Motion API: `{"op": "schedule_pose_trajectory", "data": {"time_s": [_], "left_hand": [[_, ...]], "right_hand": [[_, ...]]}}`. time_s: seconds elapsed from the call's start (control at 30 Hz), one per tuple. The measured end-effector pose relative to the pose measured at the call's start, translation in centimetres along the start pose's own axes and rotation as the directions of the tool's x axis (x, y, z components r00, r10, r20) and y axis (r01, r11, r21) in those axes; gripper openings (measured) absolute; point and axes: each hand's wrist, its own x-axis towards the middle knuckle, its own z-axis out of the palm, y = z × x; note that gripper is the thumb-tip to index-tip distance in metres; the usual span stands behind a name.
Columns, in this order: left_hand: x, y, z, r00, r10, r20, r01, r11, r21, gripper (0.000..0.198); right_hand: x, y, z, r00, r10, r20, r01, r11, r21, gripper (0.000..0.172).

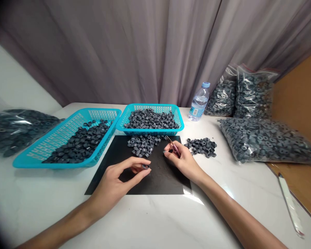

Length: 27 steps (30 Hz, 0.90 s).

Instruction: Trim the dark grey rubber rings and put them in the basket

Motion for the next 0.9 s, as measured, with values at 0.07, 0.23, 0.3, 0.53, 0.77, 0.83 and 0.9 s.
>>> {"op": "schedule_pose_trajectory", "data": {"time_s": [0.07,0.23,0.3,0.53,0.77,0.83,0.9], "left_hand": [[-0.1,-0.2,0.1,1.000,0.021,-0.005,-0.021,0.999,0.026,0.012],[-0.2,-0.5,0.3,0.999,0.040,0.003,-0.040,0.996,0.080,0.012],[0.1,-0.5,-0.1,0.997,0.072,-0.021,-0.068,0.988,0.136,0.013],[2.9,-0.6,-5.5,0.894,0.274,-0.354,-0.100,0.894,0.438,0.009],[3.5,-2.2,-9.7,0.915,0.221,-0.337,0.142,0.605,0.784,0.021],[3.4,-2.7,-10.5,0.919,0.214,-0.330,0.190,0.493,0.849,0.023],[3.3,-3.3,-11.1,0.919,0.224,-0.324,0.219,0.391,0.894,0.023]], "right_hand": [[0.0,-0.1,0.0,1.000,0.004,0.008,-0.004,1.000,0.009,0.028],[0.0,0.2,0.1,1.000,0.004,0.008,-0.005,0.999,0.033,0.025],[0.1,0.3,0.1,1.000,-0.004,-0.002,0.004,0.999,0.038,0.024],[0.2,0.0,0.1,1.000,0.024,-0.011,-0.024,0.998,0.062,0.017],[0.2,-0.3,0.1,0.985,0.170,-0.029,-0.154,0.943,0.296,0.016],[0.4,-0.3,0.2,0.984,0.177,-0.025,-0.159,0.930,0.331,0.016],[0.5,-0.2,0.2,0.984,0.177,-0.019,-0.159,0.922,0.352,0.017]]}}
